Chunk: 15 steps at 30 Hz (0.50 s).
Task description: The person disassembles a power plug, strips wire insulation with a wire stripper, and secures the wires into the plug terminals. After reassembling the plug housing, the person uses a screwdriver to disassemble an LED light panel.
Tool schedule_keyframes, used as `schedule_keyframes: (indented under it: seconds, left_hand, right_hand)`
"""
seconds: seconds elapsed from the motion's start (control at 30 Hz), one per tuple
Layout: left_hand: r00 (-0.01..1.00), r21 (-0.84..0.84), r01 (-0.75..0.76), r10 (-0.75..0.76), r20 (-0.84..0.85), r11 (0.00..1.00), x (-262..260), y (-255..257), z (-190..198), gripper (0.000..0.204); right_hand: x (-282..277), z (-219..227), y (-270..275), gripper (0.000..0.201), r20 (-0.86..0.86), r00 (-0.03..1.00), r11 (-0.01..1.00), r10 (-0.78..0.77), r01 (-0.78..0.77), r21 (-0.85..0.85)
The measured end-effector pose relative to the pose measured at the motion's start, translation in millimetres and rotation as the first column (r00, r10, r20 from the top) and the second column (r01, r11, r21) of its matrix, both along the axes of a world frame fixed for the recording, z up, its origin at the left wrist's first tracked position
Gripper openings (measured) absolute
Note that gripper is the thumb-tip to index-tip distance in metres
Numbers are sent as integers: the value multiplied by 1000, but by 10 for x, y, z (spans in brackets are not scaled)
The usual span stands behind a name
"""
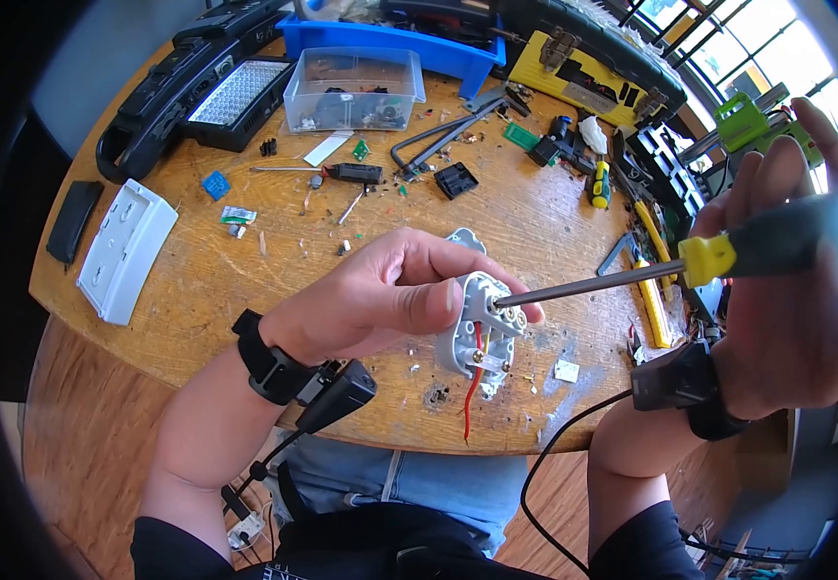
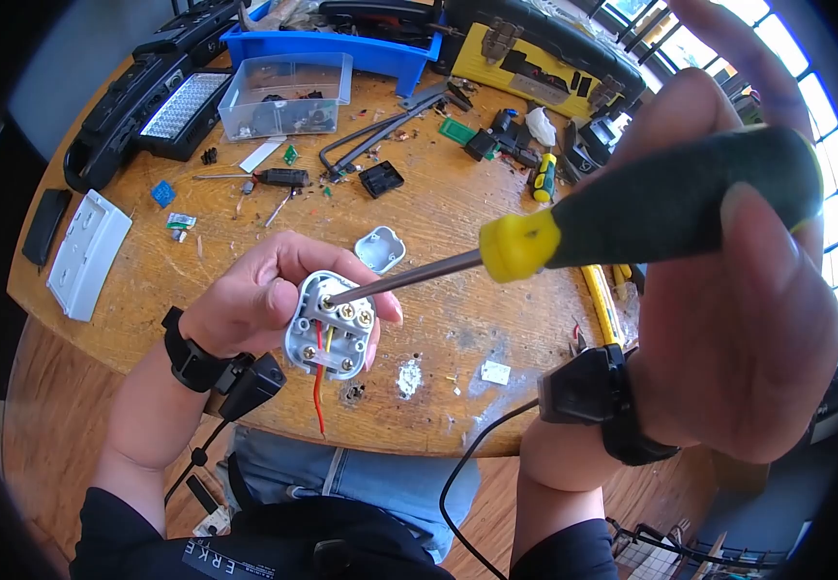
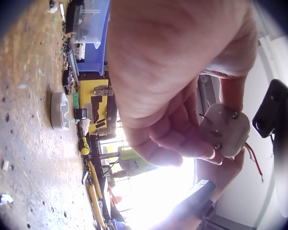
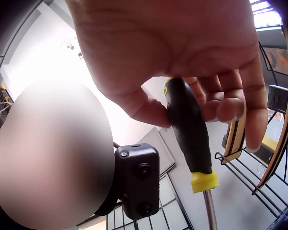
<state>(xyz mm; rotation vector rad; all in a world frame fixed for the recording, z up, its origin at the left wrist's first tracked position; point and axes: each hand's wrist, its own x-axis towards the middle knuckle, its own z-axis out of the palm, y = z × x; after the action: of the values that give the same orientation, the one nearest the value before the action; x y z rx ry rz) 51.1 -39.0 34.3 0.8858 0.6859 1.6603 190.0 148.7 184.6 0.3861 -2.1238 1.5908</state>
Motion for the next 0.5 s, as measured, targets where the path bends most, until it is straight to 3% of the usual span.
schedule_keyframes:
  seconds: [0.1, 0.13, 0.2, 0.23, 0.3, 0.33, 0.37, 0.4, 0.43, 0.47, 0.5]
  left_hand:
    - [1000, 13, 6, -6, 23, 1000, -3, -6, 7, 75]
    - [999, 17, 1, -1, 37, 1000, -6, -7, 2, 76]
    - [999, 24, -8, 7, 50, 1000, -18, -8, -3, 76]
    - [998, 49, -12, 9, 61, 999, -27, -3, -1, 77]
    - [997, 76, -20, 15, 71, 997, -28, 0, 15, 78]
    - [994, 113, -69, 58, 96, 991, -22, 0, 32, 79]
    - [987, 150, -117, 99, 123, 982, -19, -4, 44, 81]
    - [982, 145, -154, 135, 131, 977, -23, -17, 45, 81]
    - [982, 147, -157, 138, 129, 977, -28, -19, 45, 81]
    - [978, 160, -179, 158, 139, 971, -34, -19, 42, 80]
    - [973, 173, -201, 177, 149, 964, -39, -19, 43, 80]
  right_hand:
    - [18, 34, 16, 49, -27, 967, 955, 252, -253, -158]
    - [38, 23, 22, 49, -28, 967, 954, 253, -254, -157]
    - [85, -26, 48, 43, -224, 974, 931, 30, -109, -348]
    - [109, -24, 126, 43, -225, 974, 931, 34, -113, -346]
    - [120, 11, 222, 43, -393, 919, 992, 32, -76, -97]
    - [90, 31, 191, 39, -403, 909, 994, 104, -78, 81]
    - [46, -19, 135, 39, -402, 909, 993, 108, -81, 84]
    - [-113, -89, -115, 37, -480, 848, 964, -224, 266, 21]
    - [-201, -127, -250, 35, -531, 670, 815, -519, 576, -69]
    - [-63, -61, 23, 32, -342, 861, 859, -376, 462, 218]
    - [-76, -55, -161, 27, -200, 858, 864, -473, 496, 87]
